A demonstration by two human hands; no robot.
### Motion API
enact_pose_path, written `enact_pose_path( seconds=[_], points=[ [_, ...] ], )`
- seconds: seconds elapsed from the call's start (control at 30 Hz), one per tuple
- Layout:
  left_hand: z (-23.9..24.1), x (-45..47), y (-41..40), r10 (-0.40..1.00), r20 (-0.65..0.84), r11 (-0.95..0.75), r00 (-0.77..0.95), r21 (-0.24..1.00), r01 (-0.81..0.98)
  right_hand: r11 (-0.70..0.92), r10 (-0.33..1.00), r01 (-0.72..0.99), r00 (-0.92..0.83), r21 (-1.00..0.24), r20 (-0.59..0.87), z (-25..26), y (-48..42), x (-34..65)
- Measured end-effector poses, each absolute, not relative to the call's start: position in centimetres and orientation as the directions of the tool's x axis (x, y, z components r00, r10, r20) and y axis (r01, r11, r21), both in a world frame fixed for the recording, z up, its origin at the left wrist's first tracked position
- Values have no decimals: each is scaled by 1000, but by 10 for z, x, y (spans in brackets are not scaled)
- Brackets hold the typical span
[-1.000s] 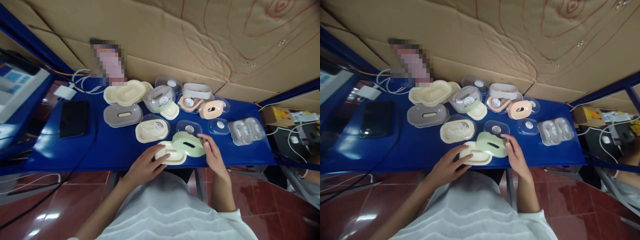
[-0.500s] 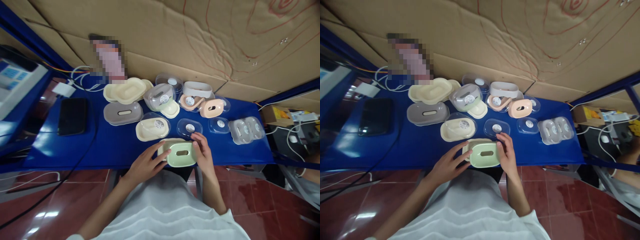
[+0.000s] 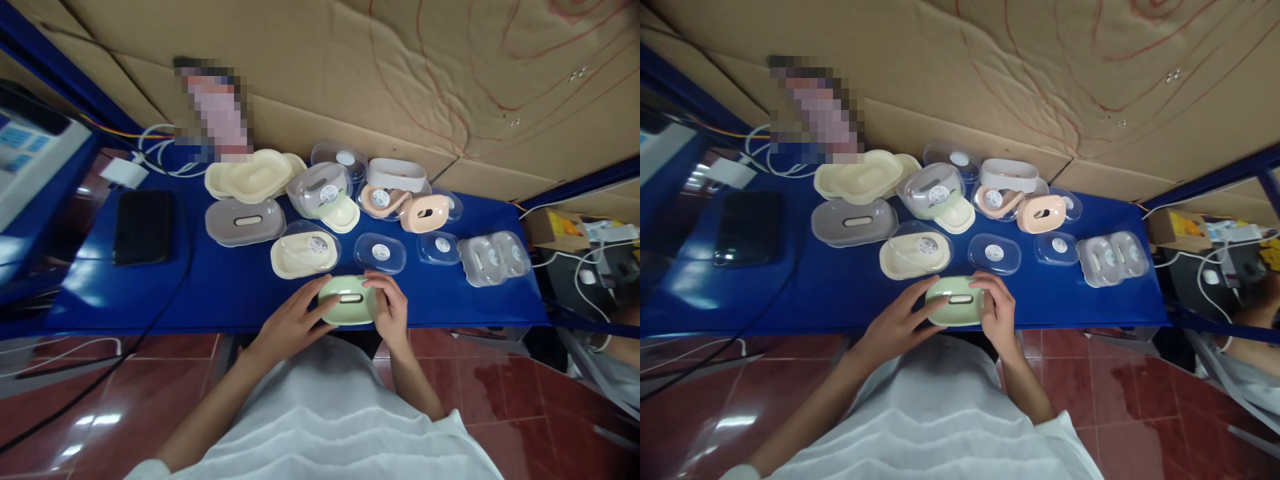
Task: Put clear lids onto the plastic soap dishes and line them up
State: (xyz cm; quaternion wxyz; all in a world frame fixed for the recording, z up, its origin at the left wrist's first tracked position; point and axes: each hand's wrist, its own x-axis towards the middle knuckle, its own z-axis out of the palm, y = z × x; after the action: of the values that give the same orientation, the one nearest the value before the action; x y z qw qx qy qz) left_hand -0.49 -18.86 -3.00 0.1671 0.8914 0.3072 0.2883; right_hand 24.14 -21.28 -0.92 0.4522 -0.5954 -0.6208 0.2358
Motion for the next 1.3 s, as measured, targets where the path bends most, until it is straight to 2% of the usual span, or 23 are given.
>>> enact_pose_path(
  seconds=[0.1,0.17,0.23,0.3,0.37,0.43,0.5,0.63,0.73,0.8,0.93,1.1,1.3],
  points=[
    [-31,-2,-188,644,398,-756,653,458,467,184,963,563,62,-805,263,-13,-213,248],
    [-30,-2,-188,642,395,-759,657,446,474,232,952,597,22,-768,305,-15,-213,255],
    [-27,-1,-188,643,393,-759,657,443,478,285,921,679,1,-677,389,-16,-213,265],
    [-24,-2,-188,652,389,-749,651,462,475,267,902,795,-7,-545,431,-18,-211,278],
    [-22,-3,-188,655,386,-743,649,487,459,189,924,885,-14,-425,383,-19,-206,294],
    [-22,-4,-189,653,402,-743,642,505,440,152,954,921,-41,-359,298,-22,-201,308],
    [-23,-6,-191,656,419,-742,628,509,436,166,959,917,-64,-363,277,-23,-197,318],
    [-25,-7,-194,666,437,-740,604,484,467,253,924,850,-71,-462,375,-19,-203,318],
    [-25,-7,-194,678,452,-733,580,478,484,358,913,798,-190,-484,362,-15,-221,302],
    [-24,-8,-193,681,442,-728,584,494,475,404,903,783,-258,-473,344,-18,-235,290],
    [-25,-8,-190,677,406,-720,614,537,439,430,883,798,-276,-421,380,-32,-254,278],
    [-29,-9,-190,665,466,-738,584,530,418,489,854,786,-341,-378,393,-40,-259,281],
    [-32,-8,-190,648,502,-755,572,518,402,495,836,800,-332,-339,438,-39,-258,279]
  ],
)
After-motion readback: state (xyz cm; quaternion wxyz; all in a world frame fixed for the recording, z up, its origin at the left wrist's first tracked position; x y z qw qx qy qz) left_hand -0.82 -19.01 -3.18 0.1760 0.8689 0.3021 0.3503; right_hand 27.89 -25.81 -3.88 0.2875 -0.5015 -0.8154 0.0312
